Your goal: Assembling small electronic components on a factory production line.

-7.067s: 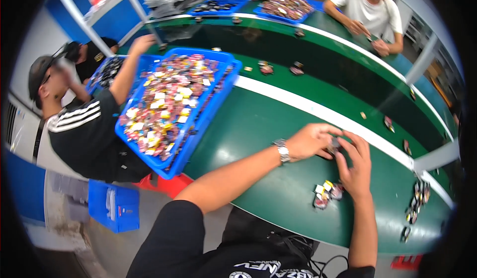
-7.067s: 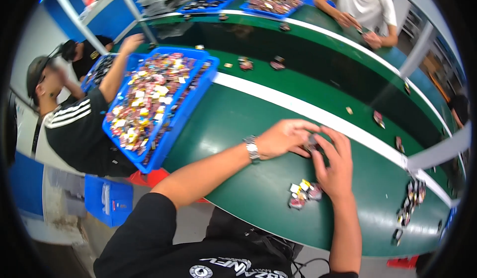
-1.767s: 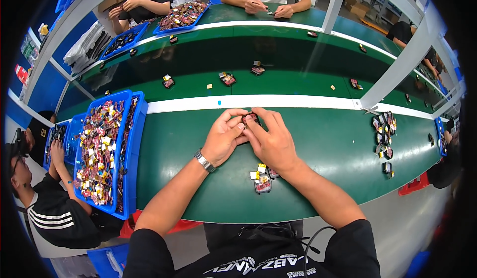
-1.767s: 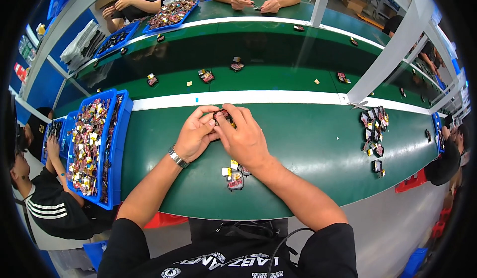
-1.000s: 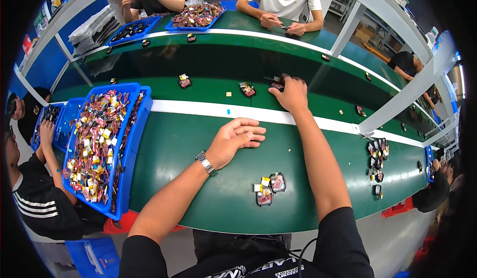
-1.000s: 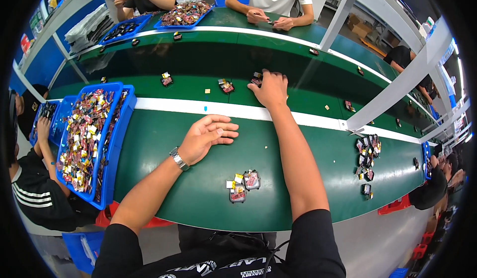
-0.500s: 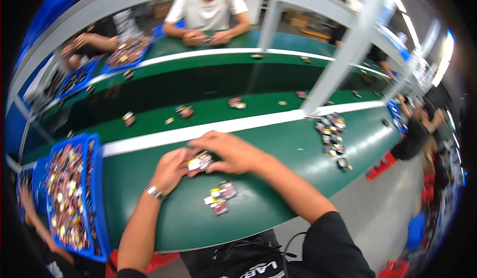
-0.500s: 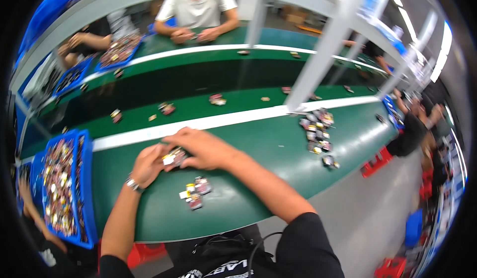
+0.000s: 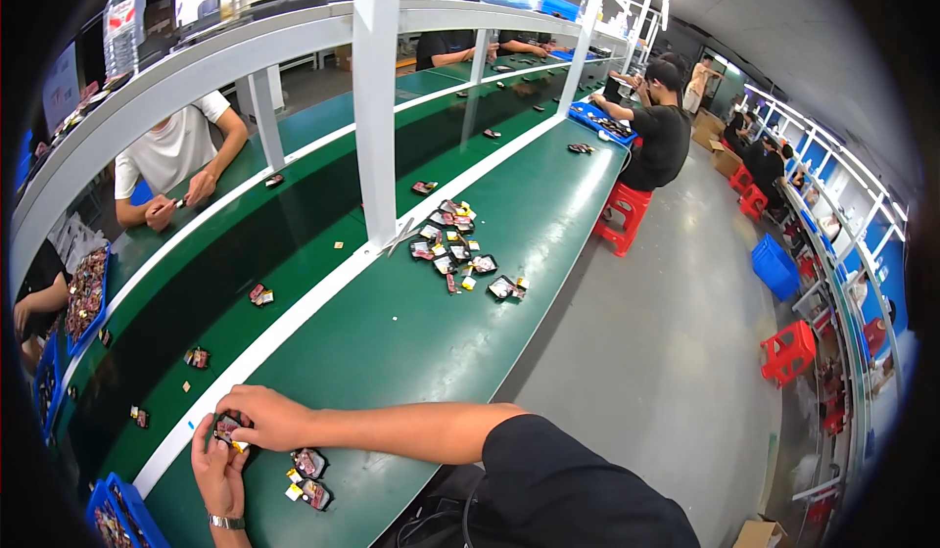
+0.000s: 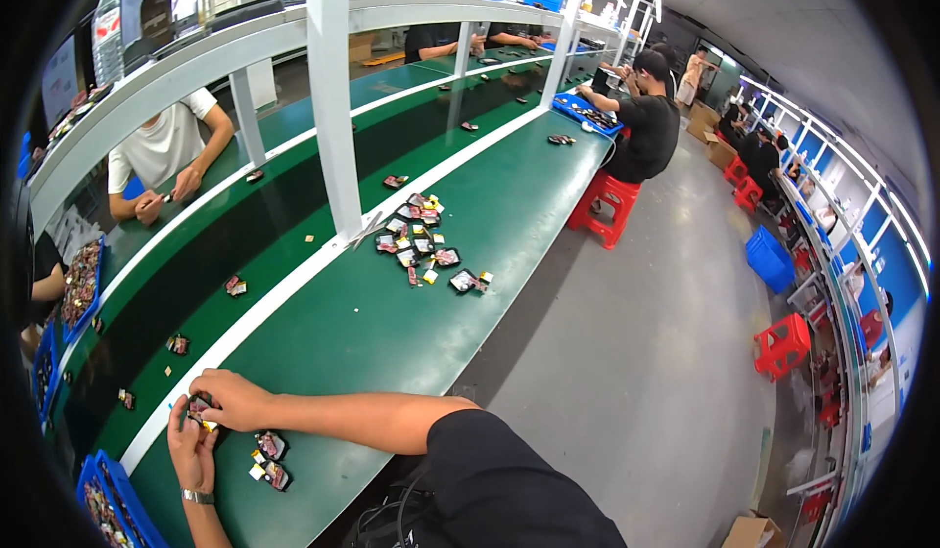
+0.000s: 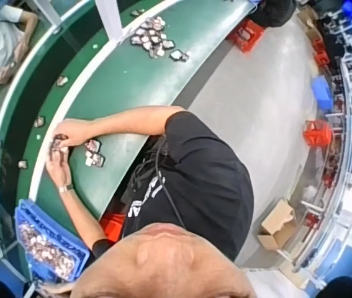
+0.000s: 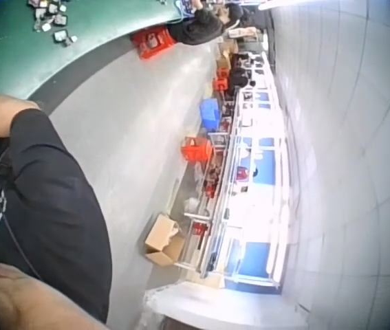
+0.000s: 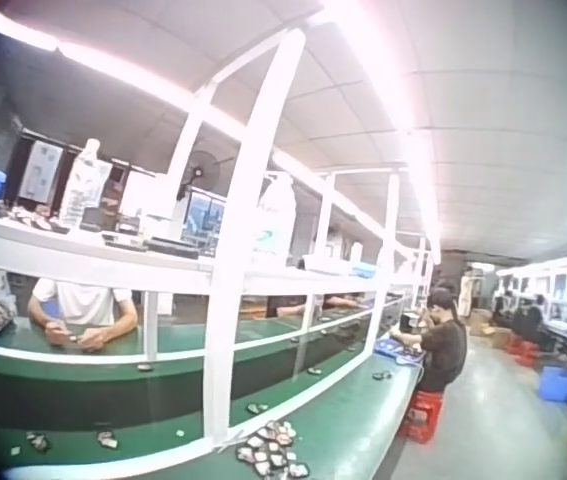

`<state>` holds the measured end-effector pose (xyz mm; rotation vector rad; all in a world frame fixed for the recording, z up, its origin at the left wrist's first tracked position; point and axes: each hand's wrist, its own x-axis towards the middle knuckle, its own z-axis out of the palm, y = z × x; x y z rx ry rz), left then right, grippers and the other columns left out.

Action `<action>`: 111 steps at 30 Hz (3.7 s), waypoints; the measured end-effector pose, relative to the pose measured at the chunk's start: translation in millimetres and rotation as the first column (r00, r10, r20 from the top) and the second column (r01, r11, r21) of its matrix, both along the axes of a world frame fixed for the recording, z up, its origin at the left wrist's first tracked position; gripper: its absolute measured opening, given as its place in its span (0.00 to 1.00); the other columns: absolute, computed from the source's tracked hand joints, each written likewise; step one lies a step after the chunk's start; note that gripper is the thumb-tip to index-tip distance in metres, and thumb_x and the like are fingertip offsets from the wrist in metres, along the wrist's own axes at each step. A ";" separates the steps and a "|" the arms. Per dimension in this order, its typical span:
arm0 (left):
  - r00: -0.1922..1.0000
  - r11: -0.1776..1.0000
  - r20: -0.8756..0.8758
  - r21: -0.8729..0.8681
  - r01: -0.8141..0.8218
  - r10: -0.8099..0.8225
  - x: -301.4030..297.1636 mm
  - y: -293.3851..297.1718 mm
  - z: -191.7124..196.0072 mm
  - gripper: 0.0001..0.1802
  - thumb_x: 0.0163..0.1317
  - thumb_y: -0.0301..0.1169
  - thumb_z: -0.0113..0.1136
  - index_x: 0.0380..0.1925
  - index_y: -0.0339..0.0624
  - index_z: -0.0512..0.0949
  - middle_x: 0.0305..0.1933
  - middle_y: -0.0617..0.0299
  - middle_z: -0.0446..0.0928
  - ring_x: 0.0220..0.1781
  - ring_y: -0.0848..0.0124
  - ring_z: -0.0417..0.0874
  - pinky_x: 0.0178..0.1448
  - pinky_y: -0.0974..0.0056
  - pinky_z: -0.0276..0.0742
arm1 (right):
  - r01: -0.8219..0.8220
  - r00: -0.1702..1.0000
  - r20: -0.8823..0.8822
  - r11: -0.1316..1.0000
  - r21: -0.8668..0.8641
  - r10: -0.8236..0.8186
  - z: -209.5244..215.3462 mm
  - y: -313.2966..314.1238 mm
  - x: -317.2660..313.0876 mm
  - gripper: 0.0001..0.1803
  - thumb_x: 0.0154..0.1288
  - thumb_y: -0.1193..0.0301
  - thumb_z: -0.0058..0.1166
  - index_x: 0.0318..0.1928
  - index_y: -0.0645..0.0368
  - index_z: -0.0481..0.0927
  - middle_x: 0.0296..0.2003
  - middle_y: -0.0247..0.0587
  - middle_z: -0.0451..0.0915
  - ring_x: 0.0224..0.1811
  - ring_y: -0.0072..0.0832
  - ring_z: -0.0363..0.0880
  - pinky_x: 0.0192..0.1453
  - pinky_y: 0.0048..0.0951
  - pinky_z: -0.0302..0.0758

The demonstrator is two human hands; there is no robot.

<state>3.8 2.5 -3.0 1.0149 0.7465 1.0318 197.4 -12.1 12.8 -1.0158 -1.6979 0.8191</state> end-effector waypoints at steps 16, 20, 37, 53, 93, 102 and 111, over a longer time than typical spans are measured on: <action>0.980 0.989 -0.138 0.004 0.148 -0.146 2.7 2.3 18.0 0.33 0.60 0.29 0.63 0.65 0.36 0.63 0.57 0.55 0.73 0.56 0.67 0.79 0.55 0.63 0.84 | -0.015 0.952 0.282 0.903 0.429 -0.119 3.0 7.5 3.7 0.12 0.52 0.76 0.59 0.39 0.53 0.82 0.44 0.38 0.77 0.46 0.38 0.79 0.47 0.34 0.79; 0.974 0.974 0.067 -0.053 0.222 -0.218 4.1 7.8 8.4 0.29 0.62 0.21 0.59 0.62 0.39 0.63 0.59 0.54 0.72 0.59 0.65 0.78 0.59 0.59 0.82 | 0.034 0.910 0.374 0.931 0.364 -0.179 10.3 -0.3 11.3 0.09 0.57 0.73 0.60 0.40 0.55 0.81 0.46 0.38 0.77 0.51 0.37 0.77 0.51 0.37 0.78; 0.955 0.955 0.087 -0.065 0.289 -0.283 -17.8 4.2 5.1 0.27 0.63 0.22 0.57 0.62 0.39 0.63 0.63 0.49 0.69 0.62 0.62 0.77 0.64 0.53 0.78 | -0.130 0.940 0.333 0.977 0.166 0.069 1.7 1.3 -5.2 0.04 0.58 0.74 0.61 0.35 0.57 0.84 0.54 0.41 0.74 0.58 0.38 0.73 0.55 0.36 0.77; 0.975 0.975 -0.017 0.041 0.220 -0.219 -16.7 3.5 -3.0 0.22 0.60 0.28 0.63 0.52 0.39 0.66 0.55 0.55 0.72 0.54 0.67 0.78 0.53 0.65 0.82 | -0.297 0.955 0.066 0.943 0.149 0.290 -12.1 10.6 2.5 0.05 0.47 0.72 0.64 0.28 0.56 0.84 0.50 0.44 0.74 0.56 0.42 0.70 0.61 0.38 0.69; 0.992 0.987 -0.096 0.130 0.096 -0.084 -13.4 3.0 -7.0 0.15 0.66 0.36 0.61 0.44 0.47 0.67 0.39 0.68 0.73 0.34 0.83 0.76 0.35 0.79 0.78 | -0.217 0.947 -0.269 0.967 -0.131 0.175 -21.5 12.8 -8.9 0.07 0.50 0.72 0.65 0.30 0.63 0.84 0.44 0.46 0.79 0.48 0.35 0.79 0.54 0.32 0.73; 0.988 0.984 -0.074 0.106 0.146 -0.138 -21.5 9.3 -12.7 0.13 0.66 0.34 0.59 0.45 0.47 0.66 0.40 0.68 0.74 0.38 0.80 0.78 0.39 0.76 0.77 | -0.290 0.917 -0.329 0.942 -0.167 0.224 -33.3 22.0 -12.4 0.07 0.48 0.72 0.66 0.28 0.62 0.84 0.40 0.44 0.79 0.46 0.33 0.78 0.51 0.31 0.73; 0.989 0.984 -0.085 0.120 0.133 -0.123 -18.0 4.1 -9.2 0.12 0.67 0.33 0.58 0.44 0.46 0.66 0.40 0.68 0.74 0.38 0.81 0.78 0.39 0.75 0.78 | -0.363 0.877 -0.405 0.910 -0.202 0.260 -44.5 28.2 -16.8 0.08 0.47 0.72 0.66 0.29 0.62 0.85 0.40 0.43 0.79 0.45 0.32 0.78 0.50 0.31 0.74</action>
